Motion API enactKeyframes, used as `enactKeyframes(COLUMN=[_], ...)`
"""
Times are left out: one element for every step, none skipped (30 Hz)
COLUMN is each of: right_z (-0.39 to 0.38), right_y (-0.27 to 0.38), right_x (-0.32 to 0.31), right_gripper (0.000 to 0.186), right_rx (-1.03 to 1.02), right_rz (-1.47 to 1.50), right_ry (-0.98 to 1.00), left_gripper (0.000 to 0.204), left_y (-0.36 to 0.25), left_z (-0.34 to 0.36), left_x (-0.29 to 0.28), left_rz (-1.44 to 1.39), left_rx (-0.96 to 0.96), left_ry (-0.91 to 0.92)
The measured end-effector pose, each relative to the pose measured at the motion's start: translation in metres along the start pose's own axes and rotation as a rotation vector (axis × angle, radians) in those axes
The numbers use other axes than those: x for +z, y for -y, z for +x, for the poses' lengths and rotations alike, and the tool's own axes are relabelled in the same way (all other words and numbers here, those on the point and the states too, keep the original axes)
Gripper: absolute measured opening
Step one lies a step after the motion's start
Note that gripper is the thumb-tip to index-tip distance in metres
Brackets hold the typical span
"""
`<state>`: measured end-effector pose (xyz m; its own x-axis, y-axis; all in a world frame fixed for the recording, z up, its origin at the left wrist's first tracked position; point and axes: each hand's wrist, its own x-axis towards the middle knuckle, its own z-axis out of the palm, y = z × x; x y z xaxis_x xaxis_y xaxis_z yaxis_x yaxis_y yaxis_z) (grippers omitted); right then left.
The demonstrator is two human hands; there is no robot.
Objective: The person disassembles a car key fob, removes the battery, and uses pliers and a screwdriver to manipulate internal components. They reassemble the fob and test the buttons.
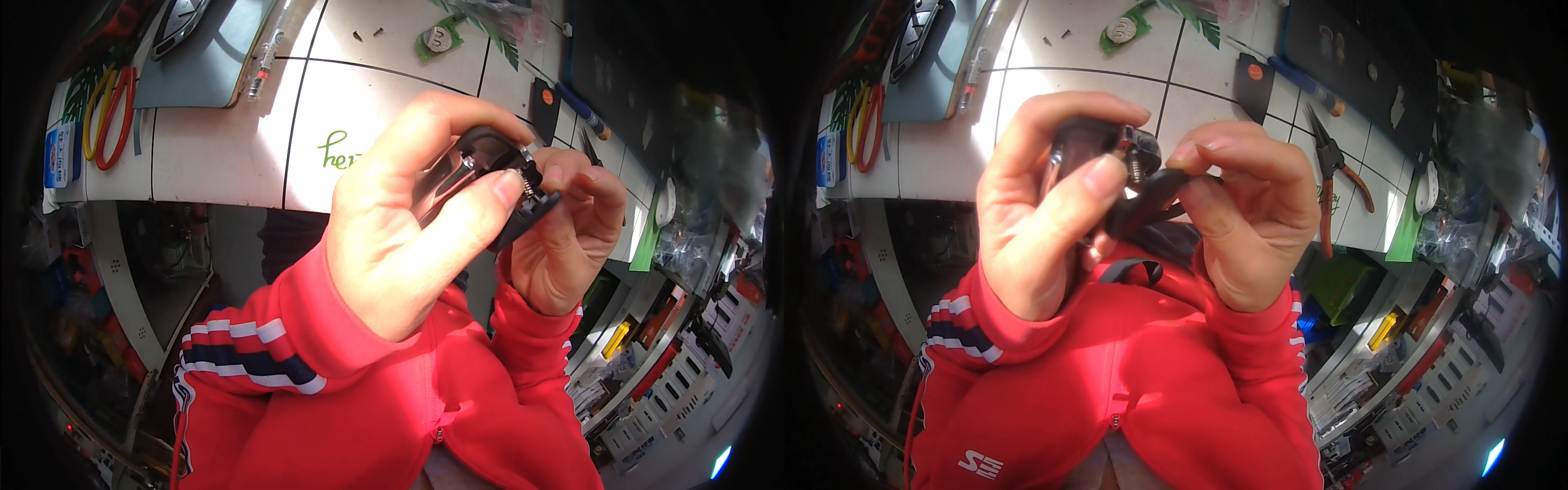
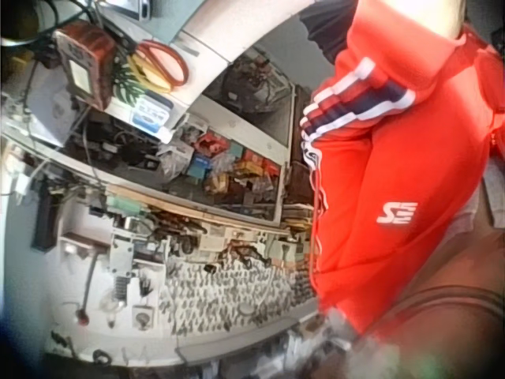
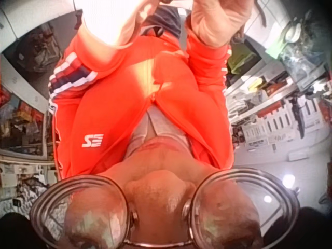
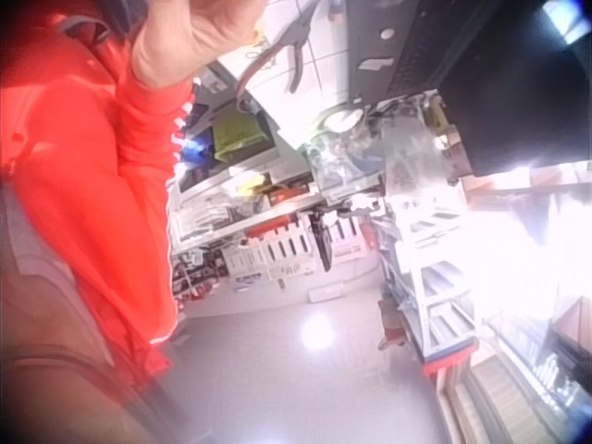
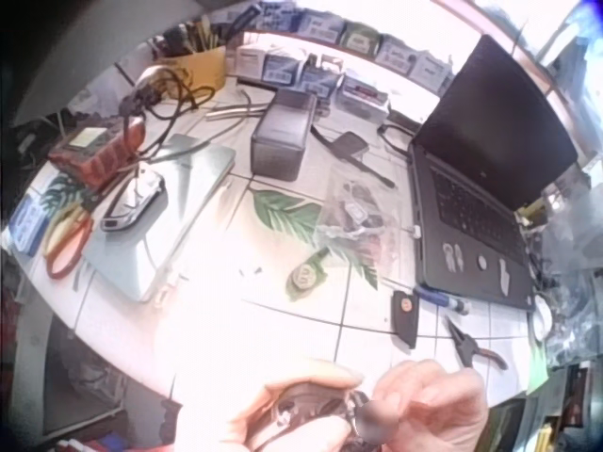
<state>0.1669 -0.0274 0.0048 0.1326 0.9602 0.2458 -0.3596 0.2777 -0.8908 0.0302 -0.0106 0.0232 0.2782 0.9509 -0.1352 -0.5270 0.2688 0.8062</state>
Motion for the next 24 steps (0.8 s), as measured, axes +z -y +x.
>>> enactKeyframes(right_z=[0.0001, 0.0002, 0.0002, 0.0001, -0.0002, -0.0003, -0.0005, -0.0006, -0.0005, -0.0006, -0.0006, -0.0005, -0.0005, -0.0004, -0.0004, -0.0005, -0.0005, -0.0004, -0.0002, 0.0001, 0.001, 0.0016, 0.0023, 0.0035], right_y=[0.0003, 0.0005, 0.0008, 0.0008, 0.0009, 0.001, 0.001, 0.0011, 0.0011, 0.0012, 0.0012, 0.0011, 0.0011, 0.0008, 0.0007, 0.0007, 0.0009, 0.0011, 0.0015, 0.0021, 0.0023, 0.0035, 0.0051, 0.0062], right_x=[0.0, 0.0, -0.0001, 0.0, 0.0002, 0.0003, 0.0005, 0.0006, 0.0007, 0.0008, 0.0007, 0.0006, 0.0002, -0.0001, -0.0004, -0.0006, -0.0006, -0.0005, -0.0001, 0.0003, 0.0005, 0.0012, 0.0016, 0.0019], right_gripper=[0.027, 0.027, 0.027, 0.027, 0.026, 0.026, 0.026, 0.027, 0.027, 0.026, 0.026, 0.026, 0.026, 0.026, 0.026, 0.026, 0.026, 0.026, 0.026, 0.026, 0.026, 0.026, 0.025, 0.025], right_rx=[0.005, 0.012, 0.018, 0.02, 0.023, 0.031, 0.024, 0.022, 0.024, 0.02, 0.018, 0.017, 0.009, 0.001, -0.003, -0.003, 0.001, 0.005, 0.0, -0.006, -0.013, -0.008, -0.002, 0.001], right_rz=[0.013, 0.026, 0.039, 0.03, 0.021, 0.009, 0.004, -0.003, -0.017, 0.006, 0.022, 0.038, 0.031, 0.025, 0.007, 0.014, 0.011, 0.004, -0.004, -0.015, -0.025, -0.033, -0.042, -0.05], right_ry=[0.002, 0.005, 0.007, 0.005, 0.002, 0.002, 0.0, 0.0, -0.008, -0.001, -0.001, -0.002, 0.006, 0.014, 0.016, 0.021, 0.019, 0.021, 0.018, 0.02, 0.02, 0.02, 0.017, 0.014], left_gripper=[0.028, 0.028, 0.028, 0.028, 0.028, 0.028, 0.028, 0.028, 0.028, 0.027, 0.027, 0.027, 0.027, 0.027, 0.027, 0.027, 0.027, 0.027, 0.027, 0.027, 0.027, 0.027, 0.027, 0.027], left_y=[-0.0001, -0.0001, 0.0, 0.0001, 0.0002, 0.0002, 0.0, -0.0004, -0.0008, -0.001, -0.0012, -0.0008, -0.0004, 0.0001, 0.0012, 0.0009, 0.0011, 0.0, -0.0005, -0.0011, -0.0015, -0.0015, -0.0017, -0.0015], left_z=[0.0002, 0.0004, 0.0005, 0.0007, 0.0007, 0.0008, 0.0006, 0.0003, -0.0002, -0.0004, -0.0006, -0.0006, -0.0005, -0.0003, 0.0005, 0.0004, 0.0008, 0.0004, 0.0003, 0.0002, 0.0, -0.0001, -0.0004, -0.0004], left_x=[0.0, -0.0001, 0.0001, -0.0001, -0.0001, -0.0004, -0.0008, -0.0012, -0.0017, -0.0019, -0.0022, -0.0021, -0.0018, -0.0015, -0.0006, -0.0005, 0.0, -0.0002, -0.0004, -0.0006, -0.0009, -0.0013, -0.0016, -0.0023], left_rz=[-0.011, -0.015, -0.019, -0.021, -0.021, -0.021, -0.016, -0.007, 0.005, 0.007, 0.009, 0.001, -0.002, -0.004, -0.001, 0.01, 0.002, 0.001, 0.002, 0.004, 0.008, 0.023, 0.034, 0.055], left_rx=[-0.012, -0.006, -0.006, -0.015, -0.004, -0.001, -0.012, -0.005, -0.013, -0.017, -0.021, -0.022, -0.016, -0.009, 0.005, -0.021, 0.009, -0.001, -0.02, -0.015, -0.018, -0.024, -0.022, -0.021], left_ry=[-0.016, -0.01, -0.015, -0.028, -0.016, -0.013, -0.019, -0.009, -0.008, -0.007, -0.006, -0.005, -0.008, -0.011, -0.017, -0.033, -0.017, -0.012, -0.017, 0.0, 0.006, 0.009, 0.027, 0.042])
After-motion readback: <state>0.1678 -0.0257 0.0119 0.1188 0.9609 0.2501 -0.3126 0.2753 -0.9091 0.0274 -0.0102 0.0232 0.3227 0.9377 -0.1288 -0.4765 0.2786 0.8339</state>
